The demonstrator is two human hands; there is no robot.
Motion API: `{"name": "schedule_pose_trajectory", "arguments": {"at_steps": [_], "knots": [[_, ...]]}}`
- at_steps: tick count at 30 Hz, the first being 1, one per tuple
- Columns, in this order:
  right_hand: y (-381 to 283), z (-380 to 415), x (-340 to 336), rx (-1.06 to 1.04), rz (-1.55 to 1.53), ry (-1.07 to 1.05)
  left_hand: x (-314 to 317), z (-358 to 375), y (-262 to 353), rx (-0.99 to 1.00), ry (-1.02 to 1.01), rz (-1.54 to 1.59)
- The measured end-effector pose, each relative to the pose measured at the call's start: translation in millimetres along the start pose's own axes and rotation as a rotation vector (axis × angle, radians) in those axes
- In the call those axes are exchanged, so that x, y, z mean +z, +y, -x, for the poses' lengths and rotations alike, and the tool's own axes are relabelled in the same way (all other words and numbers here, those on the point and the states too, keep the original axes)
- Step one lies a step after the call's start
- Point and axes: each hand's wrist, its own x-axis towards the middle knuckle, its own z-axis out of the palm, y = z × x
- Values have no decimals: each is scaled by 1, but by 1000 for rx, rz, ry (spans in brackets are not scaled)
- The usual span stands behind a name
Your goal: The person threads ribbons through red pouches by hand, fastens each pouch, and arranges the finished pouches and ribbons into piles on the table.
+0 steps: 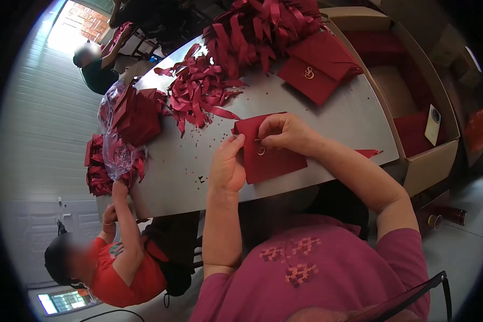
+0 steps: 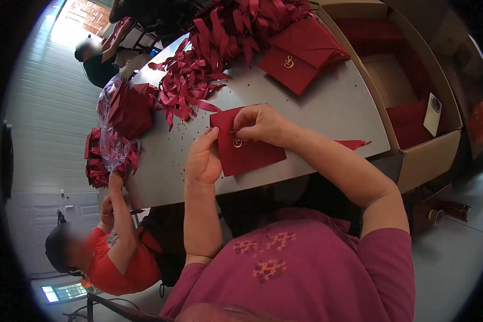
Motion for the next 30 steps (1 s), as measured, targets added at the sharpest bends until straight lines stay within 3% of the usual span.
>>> {"name": "schedule_pose_trajectory", "arguments": {"at_steps": [6, 12, 15, 17, 24, 30], "knots": [[-7, 0, 2, 57, -2, 32, 2, -1, 3, -61, -43, 102], [11, -9, 1, -147, 7, -24, -6, 1, -4, 35, -27, 113], [14, -12, 3, -121, -8, 16, 4, 8, -4, 136, 45, 41], [17, -12, 4, -118, 78, 34, 8, 11, -9, 294, 79, -242], [10, -9, 8, -143, 296, 98, 1, 3, -16, 309, 76, -178], [3, -9, 10, -118, 304, 135, 4, -1, -19, 464, 175, -490]]}}
